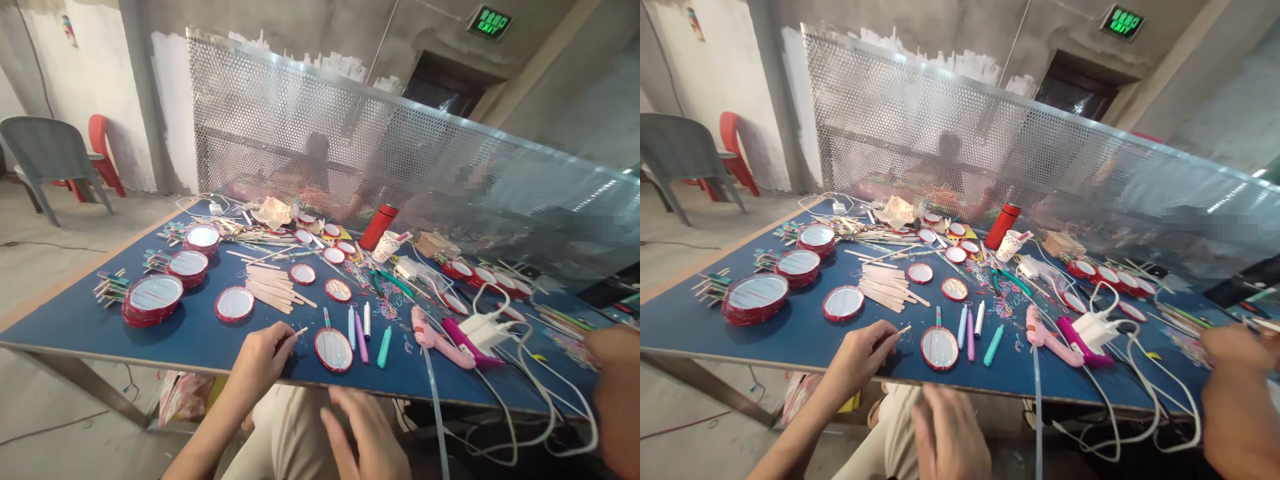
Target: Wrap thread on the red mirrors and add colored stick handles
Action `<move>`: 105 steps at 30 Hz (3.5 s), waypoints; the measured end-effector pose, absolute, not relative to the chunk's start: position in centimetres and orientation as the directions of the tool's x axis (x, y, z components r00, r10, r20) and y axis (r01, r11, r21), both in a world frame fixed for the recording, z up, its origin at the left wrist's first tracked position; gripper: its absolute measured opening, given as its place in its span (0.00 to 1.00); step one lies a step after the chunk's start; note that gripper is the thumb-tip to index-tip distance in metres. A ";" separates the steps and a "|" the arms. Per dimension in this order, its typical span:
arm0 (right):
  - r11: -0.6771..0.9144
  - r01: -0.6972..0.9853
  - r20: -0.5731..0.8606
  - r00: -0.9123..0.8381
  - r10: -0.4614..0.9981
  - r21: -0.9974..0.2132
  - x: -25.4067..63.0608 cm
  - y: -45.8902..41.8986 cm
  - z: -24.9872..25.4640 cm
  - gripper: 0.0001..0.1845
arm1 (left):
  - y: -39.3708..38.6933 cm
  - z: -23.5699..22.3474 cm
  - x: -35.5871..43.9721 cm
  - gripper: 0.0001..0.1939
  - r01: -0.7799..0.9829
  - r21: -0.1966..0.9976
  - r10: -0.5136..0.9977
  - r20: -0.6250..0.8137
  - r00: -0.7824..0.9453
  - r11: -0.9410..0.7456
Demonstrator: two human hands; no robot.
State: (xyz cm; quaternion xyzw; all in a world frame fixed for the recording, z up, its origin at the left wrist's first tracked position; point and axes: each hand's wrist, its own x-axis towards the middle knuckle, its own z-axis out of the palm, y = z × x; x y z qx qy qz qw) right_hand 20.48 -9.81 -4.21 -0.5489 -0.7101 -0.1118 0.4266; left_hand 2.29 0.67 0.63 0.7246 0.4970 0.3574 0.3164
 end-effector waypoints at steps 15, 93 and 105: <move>0.148 0.984 0.685 -0.039 0.727 -0.101 21.5 -2.4 -3.2 0.35 | 0.7 0.3 2.5 0.13 0.548 0.762 0.936 0.240 0.256 -0.345; 0.591 0.720 0.626 -0.282 0.727 -0.363 22.7 -3.4 -3.5 0.38 | 0.8 1.3 3.2 0.13 0.668 0.725 0.981 0.060 0.182 -0.168; 0.593 0.721 0.628 -0.283 0.725 -0.359 22.7 -3.3 -3.4 0.39 | 0.6 1.4 3.1 0.14 0.656 0.730 0.979 0.100 0.175 -0.192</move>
